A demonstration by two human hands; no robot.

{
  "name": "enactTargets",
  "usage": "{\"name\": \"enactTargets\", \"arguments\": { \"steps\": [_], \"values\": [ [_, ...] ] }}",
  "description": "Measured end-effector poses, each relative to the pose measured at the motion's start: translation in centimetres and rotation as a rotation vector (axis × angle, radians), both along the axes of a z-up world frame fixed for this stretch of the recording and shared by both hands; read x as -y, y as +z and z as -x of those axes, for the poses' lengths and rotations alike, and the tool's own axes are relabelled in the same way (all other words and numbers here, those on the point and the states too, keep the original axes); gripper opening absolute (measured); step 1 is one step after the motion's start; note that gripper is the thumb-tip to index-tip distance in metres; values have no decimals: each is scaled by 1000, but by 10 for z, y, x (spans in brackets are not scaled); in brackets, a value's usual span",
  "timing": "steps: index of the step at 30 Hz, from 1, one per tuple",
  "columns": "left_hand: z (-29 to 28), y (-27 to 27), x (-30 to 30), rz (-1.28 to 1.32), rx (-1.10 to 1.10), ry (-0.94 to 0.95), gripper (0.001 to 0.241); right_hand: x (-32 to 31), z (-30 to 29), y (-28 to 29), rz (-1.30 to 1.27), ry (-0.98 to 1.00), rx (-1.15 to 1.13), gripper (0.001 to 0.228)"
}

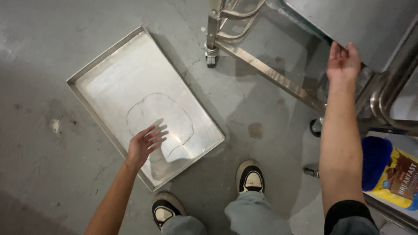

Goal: Organizing and storing various baking trays and cake tins on racks and worktables.

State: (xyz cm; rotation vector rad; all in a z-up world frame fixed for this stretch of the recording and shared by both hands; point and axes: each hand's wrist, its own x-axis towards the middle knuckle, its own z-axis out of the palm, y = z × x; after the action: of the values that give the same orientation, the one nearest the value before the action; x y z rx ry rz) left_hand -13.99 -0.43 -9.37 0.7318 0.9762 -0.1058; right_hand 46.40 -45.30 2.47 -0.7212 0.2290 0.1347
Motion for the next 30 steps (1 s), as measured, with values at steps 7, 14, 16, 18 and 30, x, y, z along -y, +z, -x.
{"name": "enactTargets", "arguments": {
  "steps": [7,14,16,18,30],
  "values": [
    [25,-53,-1,-31,-3,-6,52,23,-25,-24,-20,186,72,27],
    [77,-126,-18,-675,-556,168,49,-23,90,-12,44,275,-54,20],
    [89,-134,-20,-800,-663,130,64,-43,126,0,45,345,-95,15],
    [97,-130,-17,-624,-736,116,81,-61,147,10,76,307,-124,12],
    [129,-139,-4,-541,-447,-41,63,-19,75,-1,47,348,84,22]
  ]
}}
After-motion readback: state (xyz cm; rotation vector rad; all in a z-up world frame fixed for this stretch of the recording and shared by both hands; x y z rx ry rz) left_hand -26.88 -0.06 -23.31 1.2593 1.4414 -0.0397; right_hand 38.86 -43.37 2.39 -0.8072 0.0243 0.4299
